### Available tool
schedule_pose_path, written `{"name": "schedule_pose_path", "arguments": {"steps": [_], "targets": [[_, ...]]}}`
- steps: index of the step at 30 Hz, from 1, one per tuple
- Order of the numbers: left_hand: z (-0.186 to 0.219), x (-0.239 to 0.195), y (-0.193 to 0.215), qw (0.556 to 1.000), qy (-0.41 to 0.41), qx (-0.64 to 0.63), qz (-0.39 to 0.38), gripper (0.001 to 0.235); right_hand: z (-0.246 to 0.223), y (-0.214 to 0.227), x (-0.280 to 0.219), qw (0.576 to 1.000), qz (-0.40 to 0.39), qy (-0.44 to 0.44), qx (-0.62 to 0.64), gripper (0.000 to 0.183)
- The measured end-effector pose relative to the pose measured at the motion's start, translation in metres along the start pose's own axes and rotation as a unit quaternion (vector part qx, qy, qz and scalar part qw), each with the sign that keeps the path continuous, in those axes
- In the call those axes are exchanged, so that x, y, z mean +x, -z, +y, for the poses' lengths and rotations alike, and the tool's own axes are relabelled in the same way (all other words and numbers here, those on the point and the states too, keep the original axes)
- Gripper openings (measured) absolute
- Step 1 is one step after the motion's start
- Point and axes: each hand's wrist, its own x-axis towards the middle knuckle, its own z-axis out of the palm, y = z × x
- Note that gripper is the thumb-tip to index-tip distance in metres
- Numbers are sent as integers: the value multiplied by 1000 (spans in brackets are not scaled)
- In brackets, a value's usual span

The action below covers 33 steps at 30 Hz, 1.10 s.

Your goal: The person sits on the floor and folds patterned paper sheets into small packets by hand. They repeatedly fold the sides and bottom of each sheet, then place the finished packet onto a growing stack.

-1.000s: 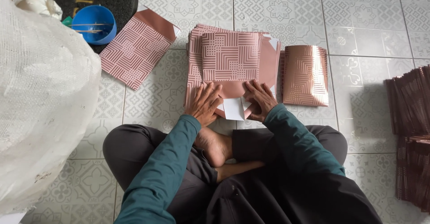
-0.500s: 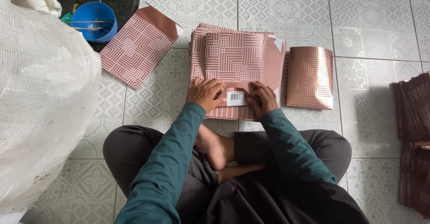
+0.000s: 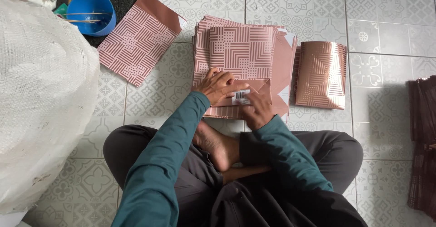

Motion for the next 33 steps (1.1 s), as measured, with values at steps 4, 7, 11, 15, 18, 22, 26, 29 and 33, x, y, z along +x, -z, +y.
{"name": "schedule_pose_path", "arguments": {"steps": [4,7,11,15,18,22,26,29,33], "targets": [[8,7,17,999,-19,17,-24,42,-43,-12,6,999,-23,18,-14,12],[-9,9,2,999,-45,22,-16,42,-38,-18,6,996,-56,58,-27,18],[-20,6,-21,998,-60,17,-6,44,-37,-16,4,993,-91,70,-14,34],[-17,5,-23,997,-65,26,18,45,-40,-32,-7,993,-85,77,-41,42],[-19,4,-25,996,-76,39,12,51,-32,-37,-18,986,-89,121,-69,33],[-16,6,-17,996,-78,47,4,51,-15,-28,-25,979,-110,156,-71,24],[-14,8,-14,996,-79,46,-4,48,-7,-3,-19,981,-125,136,-59,23],[-13,5,-13,996,-80,48,1,49,-2,3,-21,982,-118,136,-57,23],[-14,6,-18,995,-81,52,14,51,7,16,-14,985,-90,134,-56,25]]}}
